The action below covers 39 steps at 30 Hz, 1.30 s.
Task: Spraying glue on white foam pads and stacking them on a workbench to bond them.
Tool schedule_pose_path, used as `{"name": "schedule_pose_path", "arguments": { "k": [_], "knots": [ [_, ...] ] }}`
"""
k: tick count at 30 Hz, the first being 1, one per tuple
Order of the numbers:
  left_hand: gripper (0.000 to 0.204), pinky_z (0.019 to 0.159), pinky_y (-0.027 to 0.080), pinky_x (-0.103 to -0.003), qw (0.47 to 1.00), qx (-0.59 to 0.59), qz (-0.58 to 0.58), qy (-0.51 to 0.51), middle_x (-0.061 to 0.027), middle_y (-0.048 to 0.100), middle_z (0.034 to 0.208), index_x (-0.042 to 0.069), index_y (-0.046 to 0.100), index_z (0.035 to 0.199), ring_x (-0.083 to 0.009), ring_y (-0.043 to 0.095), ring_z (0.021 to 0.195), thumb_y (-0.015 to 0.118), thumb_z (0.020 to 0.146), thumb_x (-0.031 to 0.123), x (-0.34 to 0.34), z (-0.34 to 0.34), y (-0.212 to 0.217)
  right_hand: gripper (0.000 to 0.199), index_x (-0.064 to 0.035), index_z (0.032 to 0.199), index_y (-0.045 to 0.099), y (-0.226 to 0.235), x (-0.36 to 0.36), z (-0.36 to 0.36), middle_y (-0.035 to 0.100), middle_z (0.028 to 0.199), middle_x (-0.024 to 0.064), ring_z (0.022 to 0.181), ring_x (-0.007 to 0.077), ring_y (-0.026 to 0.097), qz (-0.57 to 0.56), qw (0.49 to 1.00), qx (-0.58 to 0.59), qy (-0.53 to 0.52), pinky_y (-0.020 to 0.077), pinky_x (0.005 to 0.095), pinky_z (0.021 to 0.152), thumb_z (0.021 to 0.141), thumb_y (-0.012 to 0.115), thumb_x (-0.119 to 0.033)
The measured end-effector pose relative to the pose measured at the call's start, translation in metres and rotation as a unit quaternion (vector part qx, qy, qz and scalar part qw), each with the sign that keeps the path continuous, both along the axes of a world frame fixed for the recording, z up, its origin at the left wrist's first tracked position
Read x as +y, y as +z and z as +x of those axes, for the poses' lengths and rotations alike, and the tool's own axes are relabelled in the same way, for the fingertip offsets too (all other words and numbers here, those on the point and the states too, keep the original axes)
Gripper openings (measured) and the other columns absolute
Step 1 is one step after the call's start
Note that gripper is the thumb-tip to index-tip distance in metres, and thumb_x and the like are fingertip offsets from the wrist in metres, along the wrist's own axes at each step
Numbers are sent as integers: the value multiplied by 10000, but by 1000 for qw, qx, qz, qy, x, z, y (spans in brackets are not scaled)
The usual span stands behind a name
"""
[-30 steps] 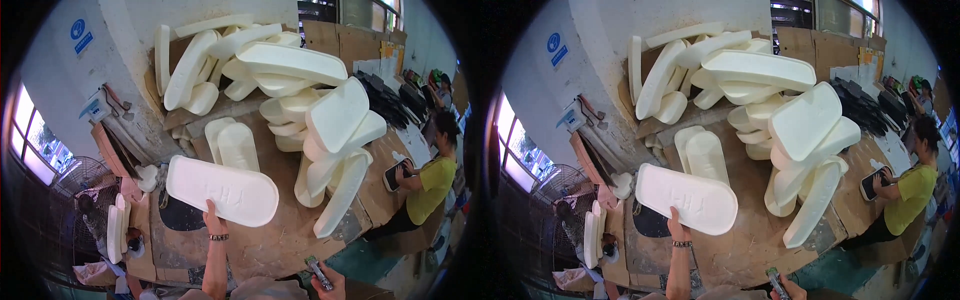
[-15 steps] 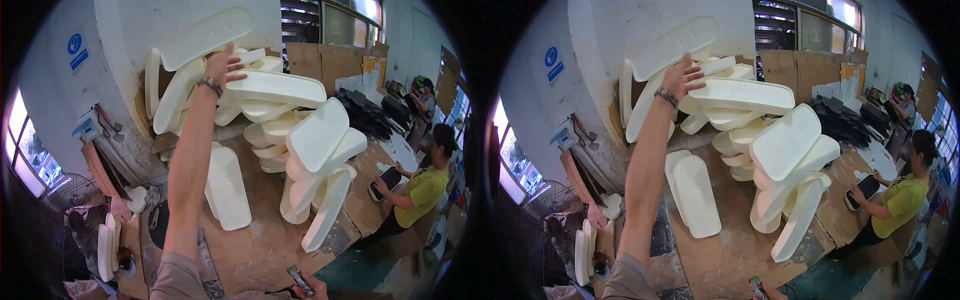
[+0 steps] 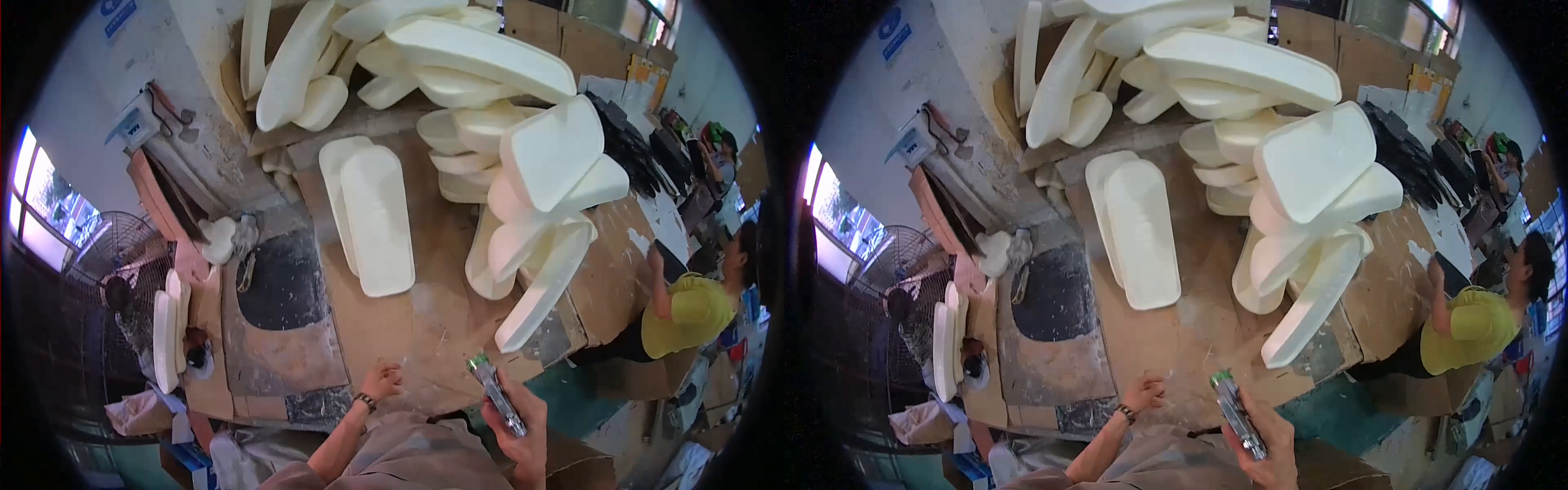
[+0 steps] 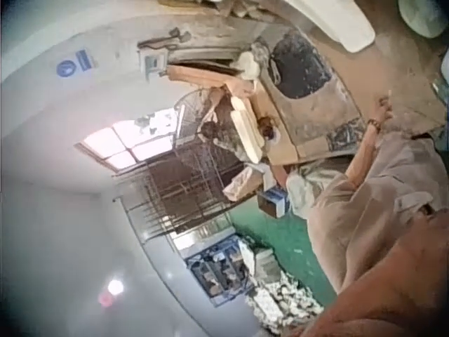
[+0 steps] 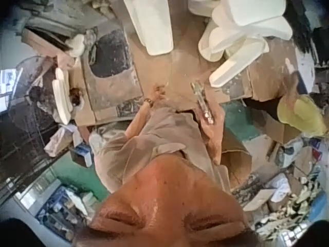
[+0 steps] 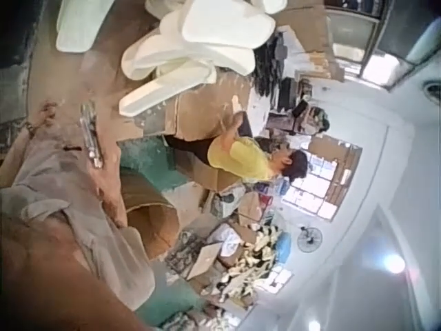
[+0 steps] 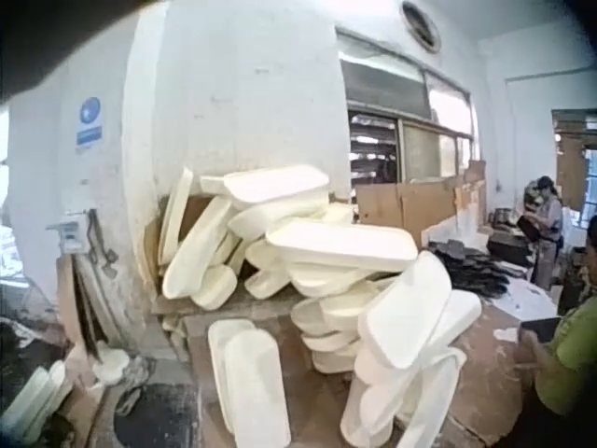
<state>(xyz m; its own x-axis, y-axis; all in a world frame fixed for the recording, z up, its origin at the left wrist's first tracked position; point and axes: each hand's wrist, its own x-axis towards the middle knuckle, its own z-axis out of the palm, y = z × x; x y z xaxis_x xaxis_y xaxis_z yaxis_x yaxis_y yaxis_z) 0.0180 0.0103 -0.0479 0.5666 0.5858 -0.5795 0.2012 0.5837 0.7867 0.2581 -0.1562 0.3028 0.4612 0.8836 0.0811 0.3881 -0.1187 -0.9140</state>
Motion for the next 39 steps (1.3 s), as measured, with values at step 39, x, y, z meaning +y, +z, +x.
{"name": "schedule_pose_path", "arguments": {
  "k": [39],
  "knots": [
    [362,987,482,-478,817,310,433,221,-223,654,1161,18,635,1212,-416,607,1136,745,897,158,296,54,3,604,29,1394,608,28,54,-30,709,914,136,805,213,654,24,999,-3,22,513,313,753,834,798,-93]
  ]
}}
